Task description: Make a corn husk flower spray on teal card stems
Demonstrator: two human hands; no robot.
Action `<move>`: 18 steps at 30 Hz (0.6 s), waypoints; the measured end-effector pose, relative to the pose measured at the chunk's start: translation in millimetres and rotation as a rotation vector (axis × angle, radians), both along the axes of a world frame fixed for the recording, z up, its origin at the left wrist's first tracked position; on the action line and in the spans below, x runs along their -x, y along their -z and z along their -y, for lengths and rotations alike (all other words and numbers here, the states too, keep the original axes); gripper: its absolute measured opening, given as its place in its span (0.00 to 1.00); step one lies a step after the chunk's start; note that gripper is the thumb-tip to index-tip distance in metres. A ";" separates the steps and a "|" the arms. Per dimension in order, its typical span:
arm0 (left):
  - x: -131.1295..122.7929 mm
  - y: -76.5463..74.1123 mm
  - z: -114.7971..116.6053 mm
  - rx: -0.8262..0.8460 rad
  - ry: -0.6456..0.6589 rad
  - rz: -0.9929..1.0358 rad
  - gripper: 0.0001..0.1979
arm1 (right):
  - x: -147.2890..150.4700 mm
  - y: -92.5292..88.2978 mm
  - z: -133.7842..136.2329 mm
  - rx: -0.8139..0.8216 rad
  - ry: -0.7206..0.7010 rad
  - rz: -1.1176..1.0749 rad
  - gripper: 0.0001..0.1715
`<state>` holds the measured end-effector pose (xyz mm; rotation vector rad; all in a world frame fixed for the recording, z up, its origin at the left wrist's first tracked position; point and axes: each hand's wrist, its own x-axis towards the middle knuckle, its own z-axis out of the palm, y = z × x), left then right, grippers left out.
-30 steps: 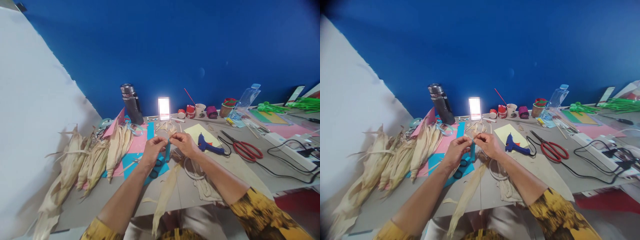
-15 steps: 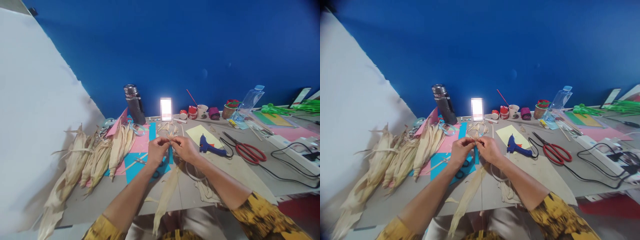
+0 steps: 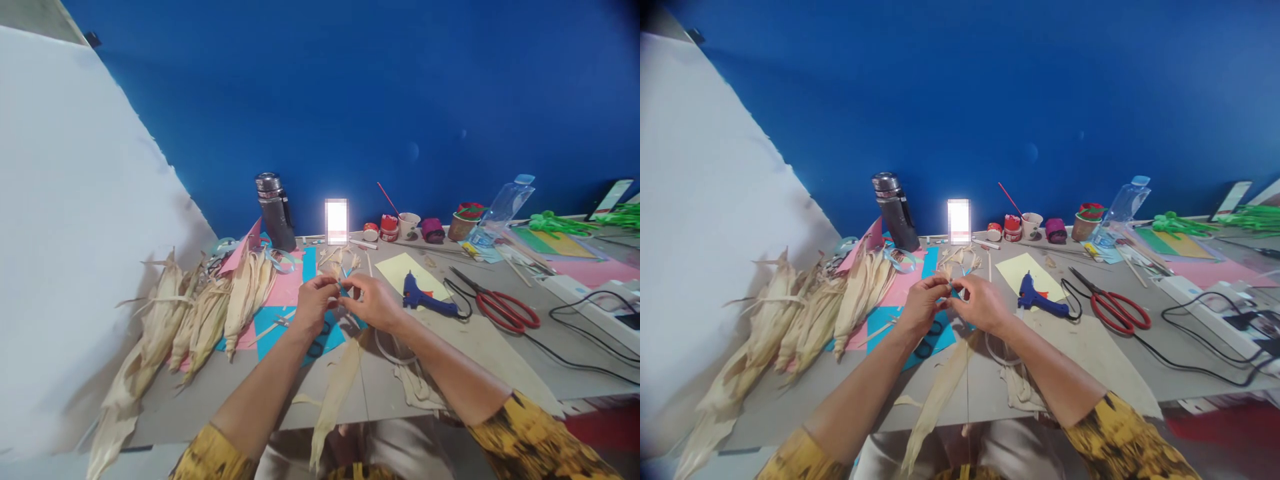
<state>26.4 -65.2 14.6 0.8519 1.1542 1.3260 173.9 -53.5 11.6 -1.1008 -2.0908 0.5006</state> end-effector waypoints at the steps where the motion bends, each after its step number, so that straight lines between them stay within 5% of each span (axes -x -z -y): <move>1: -0.5 0.5 0.1 0.009 -0.005 0.011 0.10 | 1.0 0.3 0.2 -0.002 0.024 0.016 0.10; 7: -3.0 3.3 0.3 0.020 -0.004 0.045 0.09 | 3.9 0.0 2.7 0.048 0.145 0.028 0.06; 18: -3.6 3.3 0.8 0.021 -0.030 -0.003 0.06 | 2.8 -0.1 3.6 -0.044 0.065 0.144 0.03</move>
